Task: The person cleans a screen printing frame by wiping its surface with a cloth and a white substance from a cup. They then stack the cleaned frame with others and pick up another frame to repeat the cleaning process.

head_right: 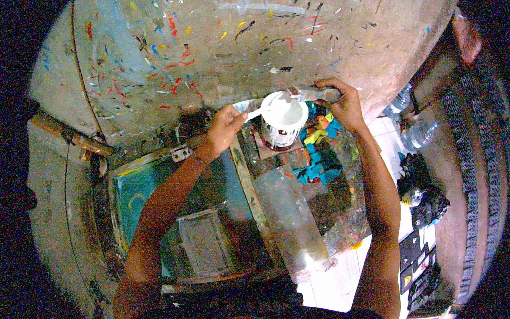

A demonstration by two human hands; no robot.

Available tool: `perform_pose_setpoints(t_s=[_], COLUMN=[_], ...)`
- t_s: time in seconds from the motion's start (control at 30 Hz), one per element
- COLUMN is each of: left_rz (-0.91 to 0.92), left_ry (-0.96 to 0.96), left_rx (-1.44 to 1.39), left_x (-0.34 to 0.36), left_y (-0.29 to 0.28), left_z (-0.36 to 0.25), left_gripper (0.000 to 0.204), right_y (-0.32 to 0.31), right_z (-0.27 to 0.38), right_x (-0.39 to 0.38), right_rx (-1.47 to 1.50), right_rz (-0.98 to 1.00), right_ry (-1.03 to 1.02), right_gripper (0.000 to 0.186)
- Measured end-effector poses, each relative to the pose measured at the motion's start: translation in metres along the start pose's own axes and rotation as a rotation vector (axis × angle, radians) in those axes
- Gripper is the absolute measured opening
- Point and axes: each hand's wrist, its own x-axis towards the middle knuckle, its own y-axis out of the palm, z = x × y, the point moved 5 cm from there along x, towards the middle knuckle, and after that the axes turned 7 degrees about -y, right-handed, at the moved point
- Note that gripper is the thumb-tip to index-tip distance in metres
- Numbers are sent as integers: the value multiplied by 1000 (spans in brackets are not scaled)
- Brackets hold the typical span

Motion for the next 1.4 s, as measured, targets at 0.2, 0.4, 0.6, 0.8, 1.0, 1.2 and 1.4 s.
perform_pose_setpoints(t_s=[0.2, 0.4, 0.6, 0.8, 1.0, 1.2, 1.4], left_rz=[-42, -16, -65, -40, 51, 287, 71], left_ry=[44, 46, 33, 235, 484, 258, 452], left_rx=[11, 84, 238, 597, 1318, 1299, 1032], left_x=[1, 1, -1, 2, 16, 46, 19], left_y=[0, -1, -6, -10, 27, 70, 51], left_z=[2, 2, -15, -60, -117, -137, -177], left_gripper=[23, 21, 26, 22, 31, 62, 48], right_y=[0, -2, -23, -44, -64, -89, -113], right_z=[5, -9, -21, -19, 9, 22, -17], right_x=[12, 26, 6, -35, -70, -120, -216], right_rx=[-178, -393, -315, 364, 752, 899, 712], right_rz=[48, 51, -62, -173, -354, -499, -666], right_ry=[-91, -87, 125, 385, 421, 464, 586], right_gripper=[41, 39, 35, 39, 29, 29, 40])
